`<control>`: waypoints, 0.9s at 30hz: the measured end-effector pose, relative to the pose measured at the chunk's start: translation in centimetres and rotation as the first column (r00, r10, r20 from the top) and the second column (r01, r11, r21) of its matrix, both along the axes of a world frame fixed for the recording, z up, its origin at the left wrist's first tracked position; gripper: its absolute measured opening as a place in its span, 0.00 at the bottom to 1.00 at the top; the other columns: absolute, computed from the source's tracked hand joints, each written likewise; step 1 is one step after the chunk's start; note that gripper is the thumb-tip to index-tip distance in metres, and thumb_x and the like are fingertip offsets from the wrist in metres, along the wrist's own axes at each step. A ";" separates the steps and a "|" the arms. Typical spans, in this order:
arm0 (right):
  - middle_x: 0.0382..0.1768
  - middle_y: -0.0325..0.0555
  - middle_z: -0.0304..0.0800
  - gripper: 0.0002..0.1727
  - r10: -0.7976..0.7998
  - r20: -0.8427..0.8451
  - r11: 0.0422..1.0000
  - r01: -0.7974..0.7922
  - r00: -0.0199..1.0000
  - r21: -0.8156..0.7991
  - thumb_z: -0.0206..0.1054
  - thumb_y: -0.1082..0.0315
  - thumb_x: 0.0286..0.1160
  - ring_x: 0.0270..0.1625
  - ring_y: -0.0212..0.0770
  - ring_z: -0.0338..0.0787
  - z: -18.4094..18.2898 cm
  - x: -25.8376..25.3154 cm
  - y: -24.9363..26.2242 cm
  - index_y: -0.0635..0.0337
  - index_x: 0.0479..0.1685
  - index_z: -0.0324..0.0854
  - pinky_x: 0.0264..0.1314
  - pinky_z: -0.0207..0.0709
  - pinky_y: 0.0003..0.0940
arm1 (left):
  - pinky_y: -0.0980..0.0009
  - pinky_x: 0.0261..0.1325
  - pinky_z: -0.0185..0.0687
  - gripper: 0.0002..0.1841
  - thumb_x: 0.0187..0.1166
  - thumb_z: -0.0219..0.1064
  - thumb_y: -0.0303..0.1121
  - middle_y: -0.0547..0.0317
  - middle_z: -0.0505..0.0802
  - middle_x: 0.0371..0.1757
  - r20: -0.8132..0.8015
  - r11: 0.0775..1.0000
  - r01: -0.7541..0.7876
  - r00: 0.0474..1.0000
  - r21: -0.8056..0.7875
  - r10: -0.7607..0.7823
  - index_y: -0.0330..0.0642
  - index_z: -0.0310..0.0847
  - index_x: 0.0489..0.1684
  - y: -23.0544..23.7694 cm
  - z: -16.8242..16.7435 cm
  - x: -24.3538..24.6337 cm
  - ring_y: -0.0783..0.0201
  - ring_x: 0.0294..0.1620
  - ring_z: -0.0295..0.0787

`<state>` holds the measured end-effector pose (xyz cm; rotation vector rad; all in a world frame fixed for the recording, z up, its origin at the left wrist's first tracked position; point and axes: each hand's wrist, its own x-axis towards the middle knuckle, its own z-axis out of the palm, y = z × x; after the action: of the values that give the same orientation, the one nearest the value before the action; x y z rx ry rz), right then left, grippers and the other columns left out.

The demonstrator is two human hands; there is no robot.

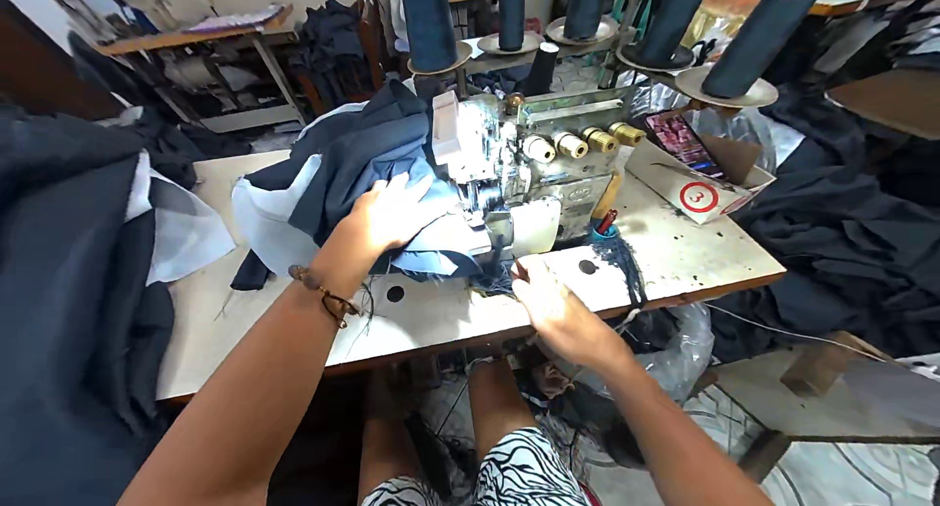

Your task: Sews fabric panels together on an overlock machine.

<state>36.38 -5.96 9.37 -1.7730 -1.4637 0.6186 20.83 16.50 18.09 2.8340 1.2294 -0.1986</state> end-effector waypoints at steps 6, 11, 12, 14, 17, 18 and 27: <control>0.29 0.43 0.87 0.10 -0.011 0.193 0.992 -0.014 0.981 0.128 0.73 0.61 0.78 0.30 0.37 0.85 4.2 -0.9 1.2 0.57 0.48 0.87 0.36 0.81 0.41 | 0.35 0.53 0.81 0.21 0.91 0.56 0.39 0.29 0.89 0.52 0.102 0.970 -0.168 0.983 0.174 0.152 0.26 0.85 0.51 -6.8 0.0 -3.6 0.31 0.56 0.88; 0.46 0.60 0.90 0.17 0.010 0.433 1.000 -0.014 0.901 0.006 0.64 0.59 0.83 0.52 0.60 0.91 7.0 -3.2 5.3 0.64 0.57 0.83 0.52 0.80 0.62 | 0.39 0.38 0.83 0.19 0.88 0.61 0.39 0.36 0.91 0.38 0.177 0.927 -0.059 0.984 0.369 -0.008 0.30 0.89 0.39 -10.5 -1.3 -5.7 0.35 0.41 0.91; 0.49 0.61 0.90 0.18 0.037 0.482 0.999 -0.030 0.875 -0.023 0.63 0.59 0.84 0.55 0.61 0.90 7.3 -3.8 6.1 0.65 0.58 0.83 0.53 0.80 0.62 | 0.40 0.41 0.83 0.19 0.89 0.61 0.40 0.36 0.91 0.39 0.162 0.919 -0.045 0.987 0.393 -0.020 0.30 0.89 0.41 -10.9 -1.3 -5.6 0.35 0.42 0.91; 0.52 0.63 0.88 0.18 0.088 0.555 0.996 -0.061 0.827 -0.067 0.62 0.61 0.84 0.59 0.62 0.89 7.6 -4.8 6.9 0.67 0.57 0.83 0.55 0.80 0.60 | 0.42 0.45 0.82 0.18 0.88 0.62 0.40 0.37 0.92 0.43 0.139 0.912 -0.033 0.990 0.410 -0.026 0.31 0.89 0.43 -11.4 -1.4 -5.6 0.37 0.46 0.91; 0.48 0.59 0.90 0.15 0.162 0.590 0.985 -0.088 0.791 -0.152 0.65 0.59 0.82 0.56 0.59 0.90 8.6 -4.6 5.1 0.63 0.52 0.86 0.54 0.80 0.60 | 0.41 0.49 0.82 0.18 0.89 0.61 0.41 0.37 0.92 0.48 0.120 0.925 -0.053 0.993 0.377 0.008 0.32 0.89 0.51 -10.9 -1.3 -6.1 0.36 0.50 0.90; 0.46 0.59 0.91 0.16 0.165 0.601 0.983 -0.078 0.782 -0.168 0.67 0.59 0.81 0.54 0.60 0.90 9.1 -4.1 3.7 0.63 0.51 0.87 0.53 0.80 0.61 | 0.40 0.50 0.82 0.18 0.89 0.61 0.41 0.37 0.92 0.49 0.114 0.927 -0.056 0.993 0.371 0.014 0.32 0.89 0.53 -10.5 -1.4 -6.4 0.36 0.50 0.90; 0.47 0.59 0.91 0.15 0.038 0.655 0.995 0.029 0.755 -0.091 0.63 0.63 0.83 0.53 0.61 0.91 9.2 -4.7 5.7 0.60 0.59 0.86 0.50 0.82 0.60 | 0.39 0.52 0.82 0.18 0.88 0.61 0.41 0.39 0.94 0.48 0.208 0.919 -0.032 0.976 0.393 -0.056 0.35 0.90 0.57 -10.6 -1.9 -6.6 0.36 0.51 0.91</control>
<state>31.69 -0.22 18.62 -2.1923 -1.9186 0.0338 14.18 5.88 16.22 3.0816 1.3323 0.3966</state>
